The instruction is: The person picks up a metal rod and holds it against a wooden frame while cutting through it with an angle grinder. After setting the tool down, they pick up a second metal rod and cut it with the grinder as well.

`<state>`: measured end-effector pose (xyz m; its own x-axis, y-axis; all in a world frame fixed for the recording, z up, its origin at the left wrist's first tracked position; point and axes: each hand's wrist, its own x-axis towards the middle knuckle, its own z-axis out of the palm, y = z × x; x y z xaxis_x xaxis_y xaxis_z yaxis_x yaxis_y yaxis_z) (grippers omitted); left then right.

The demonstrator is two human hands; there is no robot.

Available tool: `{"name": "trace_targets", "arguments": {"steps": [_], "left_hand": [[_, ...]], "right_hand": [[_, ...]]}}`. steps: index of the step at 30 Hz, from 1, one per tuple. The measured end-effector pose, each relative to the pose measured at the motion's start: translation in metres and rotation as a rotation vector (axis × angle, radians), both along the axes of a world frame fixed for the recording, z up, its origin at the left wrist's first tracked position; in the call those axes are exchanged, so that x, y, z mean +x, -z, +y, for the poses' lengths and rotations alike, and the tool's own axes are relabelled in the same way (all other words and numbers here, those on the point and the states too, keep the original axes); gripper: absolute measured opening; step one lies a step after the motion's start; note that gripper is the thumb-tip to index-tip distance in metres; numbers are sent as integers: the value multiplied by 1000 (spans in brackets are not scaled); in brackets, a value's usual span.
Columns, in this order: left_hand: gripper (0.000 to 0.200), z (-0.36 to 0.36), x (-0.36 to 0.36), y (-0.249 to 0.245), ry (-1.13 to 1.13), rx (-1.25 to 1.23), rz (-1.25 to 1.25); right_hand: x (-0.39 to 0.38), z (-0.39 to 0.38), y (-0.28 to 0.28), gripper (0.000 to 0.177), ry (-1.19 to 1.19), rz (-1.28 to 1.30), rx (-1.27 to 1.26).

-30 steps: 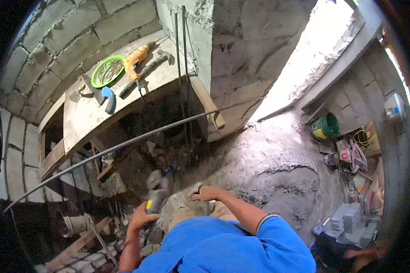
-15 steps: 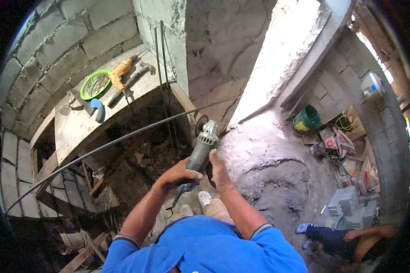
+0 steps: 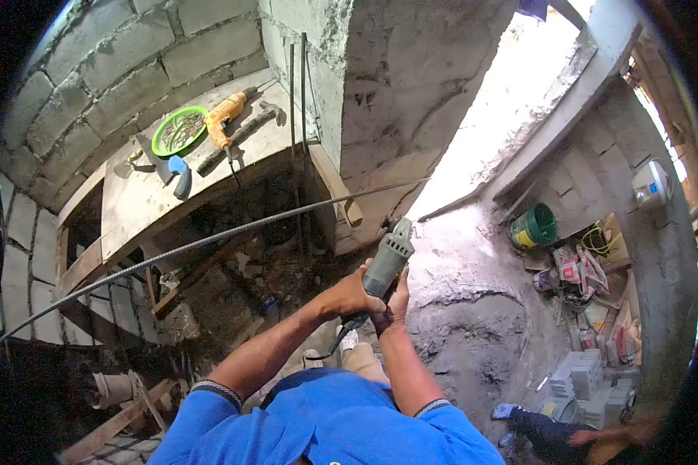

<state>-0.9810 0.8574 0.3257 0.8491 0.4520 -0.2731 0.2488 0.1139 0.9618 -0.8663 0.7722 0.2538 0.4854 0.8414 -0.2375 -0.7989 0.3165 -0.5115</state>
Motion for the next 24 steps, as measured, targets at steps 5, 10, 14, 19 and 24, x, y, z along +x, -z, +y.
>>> {"name": "trace_targets", "arguments": {"steps": [5,10,14,19,24], "left_hand": [[98,9,25,-6,131,-288,-134],[76,8,47,2,-87,233,278],[58,-10,51,1,-111,505,438],[51,-14,39,29,-272,774,358],[72,14,-15,-12,16,901,246]], "right_hand": [[36,4,-14,61,14,-76,-111],[50,12,-11,56,-21,-281,-279],[51,20,-15,41,-72,-392,-540],[32,39,-13,28,-43,-383,-571],[55,53,-5,31,-113,-653,-513]]}}
